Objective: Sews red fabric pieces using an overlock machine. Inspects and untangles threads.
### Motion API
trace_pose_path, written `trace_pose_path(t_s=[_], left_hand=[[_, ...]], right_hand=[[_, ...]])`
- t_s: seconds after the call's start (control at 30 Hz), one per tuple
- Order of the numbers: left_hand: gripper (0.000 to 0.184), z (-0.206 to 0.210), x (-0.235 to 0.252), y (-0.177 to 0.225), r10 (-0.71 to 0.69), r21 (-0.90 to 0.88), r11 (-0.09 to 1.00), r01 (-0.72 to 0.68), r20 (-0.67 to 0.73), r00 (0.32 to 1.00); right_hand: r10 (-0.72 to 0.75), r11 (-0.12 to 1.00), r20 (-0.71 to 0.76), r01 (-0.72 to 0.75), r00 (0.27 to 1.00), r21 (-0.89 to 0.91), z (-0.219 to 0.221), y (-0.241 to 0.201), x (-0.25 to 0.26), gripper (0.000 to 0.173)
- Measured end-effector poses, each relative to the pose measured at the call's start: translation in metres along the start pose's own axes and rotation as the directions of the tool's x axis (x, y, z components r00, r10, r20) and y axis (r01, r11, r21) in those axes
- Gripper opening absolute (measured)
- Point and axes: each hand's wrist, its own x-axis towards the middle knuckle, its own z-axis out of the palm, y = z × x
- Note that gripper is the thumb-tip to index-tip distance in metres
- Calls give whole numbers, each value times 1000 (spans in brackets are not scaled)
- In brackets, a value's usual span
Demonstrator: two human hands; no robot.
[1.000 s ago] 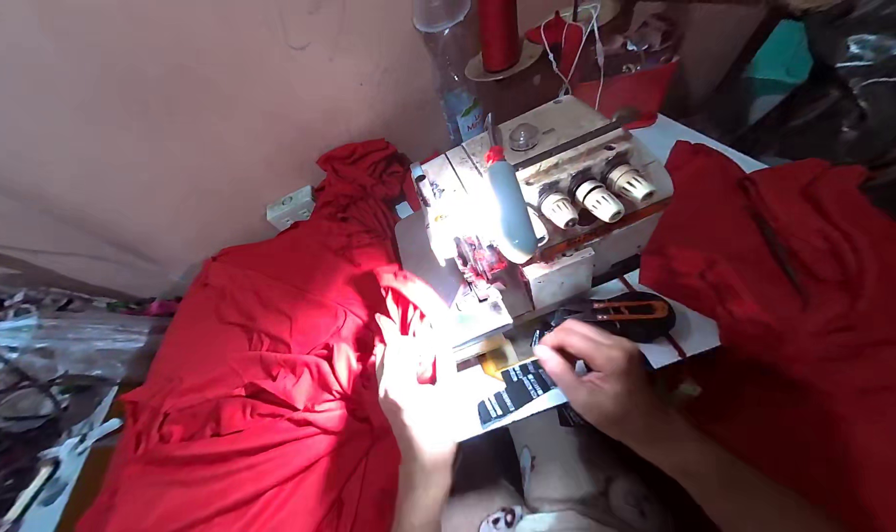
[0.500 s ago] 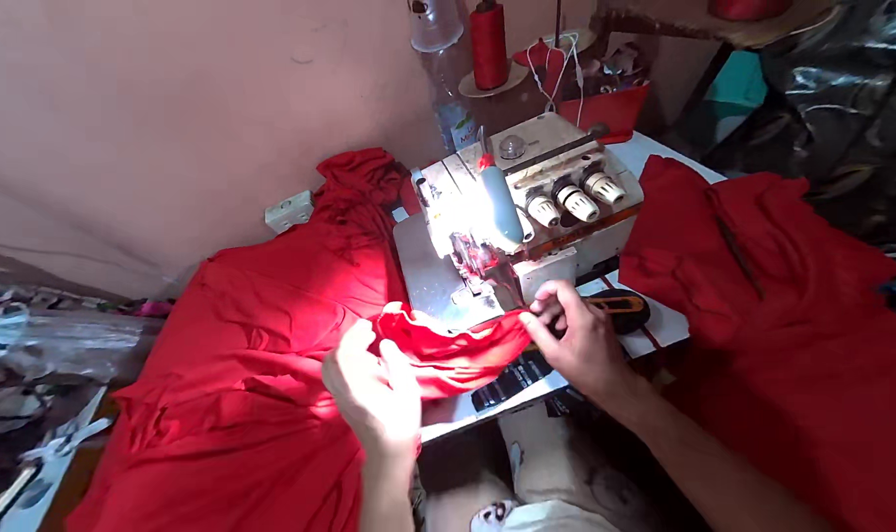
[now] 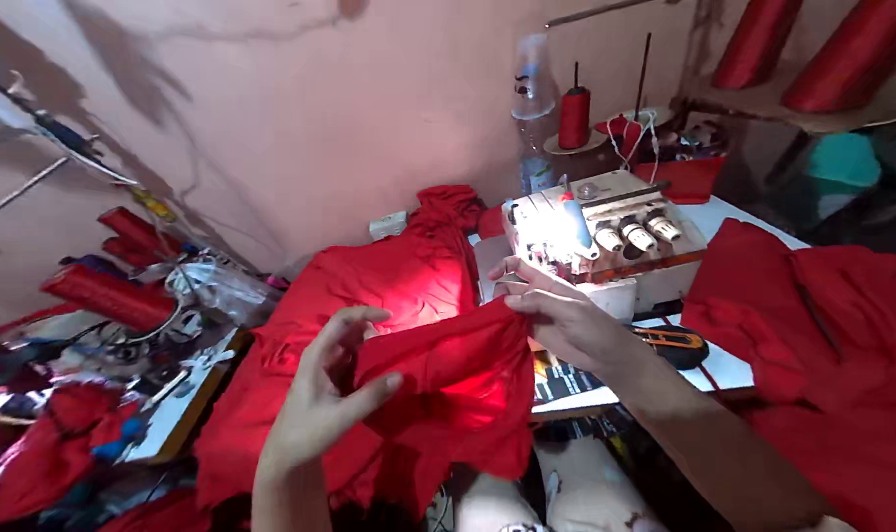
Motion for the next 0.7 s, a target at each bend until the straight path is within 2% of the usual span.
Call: trace_pose_path(t_s=[0.07, 0.1, 0.13, 0.2, 0.27, 0.33, 0.37, 0.43, 0.47, 0.5, 0.57, 0.6, 0.63, 0.67, 0.7], left_hand=[[19, 2, -4, 13, 48, 201, 979, -29, -89, 995], [14, 2, -5, 17, 42, 226, 974, -13, -124, 991], [14, 2, -5, 22, 12, 179, 984, 14, -143, 990], [21, 4, -6, 36, -113, -131, 987, 93, -152, 982], [23, 12, -8, 55, -212, -410, 901, 144, -124, 969], [20, 19, -10, 72, -221, -522, 842, 136, -104, 970], [19, 21, -9, 78, -195, -511, 852, 112, -112, 974], [14, 20, -4, 87, -60, -327, 945, 25, -95, 994], [12, 21, 2, 94, 24, -150, 988, -32, -55, 998], [18, 24, 10, 104, 79, 59, 995, -78, -21, 997], [27, 39, 37, 133, 129, 415, 903, -113, -9, 992], [23, 43, 54, 148, 174, 502, 853, -146, -9, 985], [16, 40, 73, 158, 278, 543, 804, -242, 15, 960], [13, 26, 103, 153, 507, 527, 711, -466, 74, 859], [18, 4, 154, 129, 816, 426, 464, -777, 136, 562]], right_hand=[[-54, 989, 76, 64, 996, -133, 11, -8, -4, 32], [-86, 972, 91, 103, 992, -210, 16, -10, -7, 32], [-104, 955, 94, 126, 990, -270, 22, -12, -10, 29], [-107, 941, 99, 133, 989, -310, 30, -17, -15, 18], [-89, 953, 107, 116, 990, -280, 36, -23, -21, 15], [-77, 971, 102, 98, 992, -219, 42, -32, -27, 14], [-85, 971, 105, 106, 991, -214, 45, -38, -30, 15], [-143, 949, 109, 167, 984, -268, 51, -54, -39, 19], [-180, 924, 121, 211, 976, -319, 53, -65, -43, 21], [-241, 887, 142, 277, 960, -368, 56, -78, -47, 22], [-453, 769, 164, 477, 876, -426, 64, -107, -54, 26], [-582, 660, 160, 578, 797, -480, 69, -120, -56, 32], [-690, 536, 150, 639, 708, -552, 75, -131, -58, 45], [-758, 427, 140, 648, 637, -631, 80, -139, -60, 60], [-784, 348, 140, 614, 605, -709, 83, -142, -61, 74]])
